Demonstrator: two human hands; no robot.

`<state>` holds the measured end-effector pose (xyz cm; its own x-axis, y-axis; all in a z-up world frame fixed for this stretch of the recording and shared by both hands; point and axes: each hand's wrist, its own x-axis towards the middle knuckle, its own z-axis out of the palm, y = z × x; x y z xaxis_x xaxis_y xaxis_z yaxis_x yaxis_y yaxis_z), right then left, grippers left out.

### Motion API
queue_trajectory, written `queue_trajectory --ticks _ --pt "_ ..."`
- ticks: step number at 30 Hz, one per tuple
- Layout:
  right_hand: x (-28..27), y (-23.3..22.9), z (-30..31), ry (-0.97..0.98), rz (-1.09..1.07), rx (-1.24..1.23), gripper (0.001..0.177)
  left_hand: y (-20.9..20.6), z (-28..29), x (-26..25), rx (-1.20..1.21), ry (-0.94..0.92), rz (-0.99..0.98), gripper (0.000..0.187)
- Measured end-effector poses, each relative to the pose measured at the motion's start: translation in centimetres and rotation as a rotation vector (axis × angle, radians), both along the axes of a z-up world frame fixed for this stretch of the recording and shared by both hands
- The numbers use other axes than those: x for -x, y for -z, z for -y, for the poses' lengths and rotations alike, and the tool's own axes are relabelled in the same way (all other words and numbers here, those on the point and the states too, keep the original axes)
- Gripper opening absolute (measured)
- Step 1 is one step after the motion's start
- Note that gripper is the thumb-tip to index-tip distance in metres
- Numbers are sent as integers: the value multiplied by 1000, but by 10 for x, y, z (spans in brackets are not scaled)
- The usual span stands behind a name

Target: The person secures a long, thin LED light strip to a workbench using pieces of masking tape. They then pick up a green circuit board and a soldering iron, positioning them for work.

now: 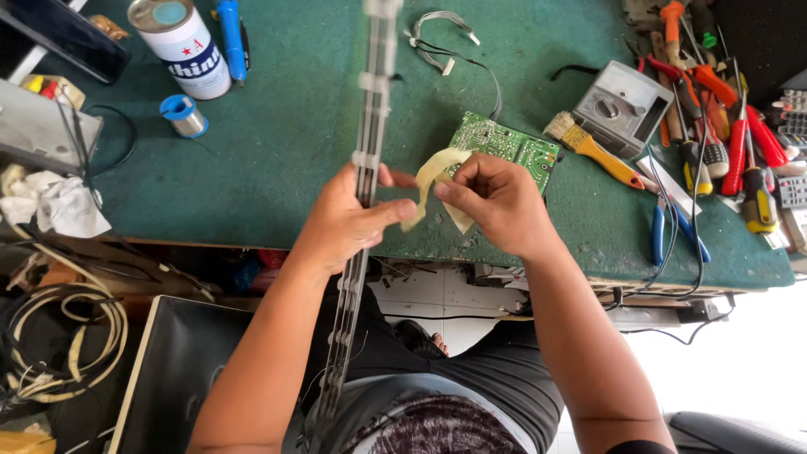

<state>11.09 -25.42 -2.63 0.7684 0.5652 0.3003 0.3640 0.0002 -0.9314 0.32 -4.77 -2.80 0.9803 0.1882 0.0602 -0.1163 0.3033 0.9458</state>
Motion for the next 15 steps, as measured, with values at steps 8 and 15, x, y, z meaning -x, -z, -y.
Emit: queue_trajectory --ticks 8,15 --pt "-6 0 6 8 324 45 20 31 -8 -9 66 45 -108 39" --pt "-1 0 5 -66 371 32 18 3 -7 -8 95 72 -67 43"
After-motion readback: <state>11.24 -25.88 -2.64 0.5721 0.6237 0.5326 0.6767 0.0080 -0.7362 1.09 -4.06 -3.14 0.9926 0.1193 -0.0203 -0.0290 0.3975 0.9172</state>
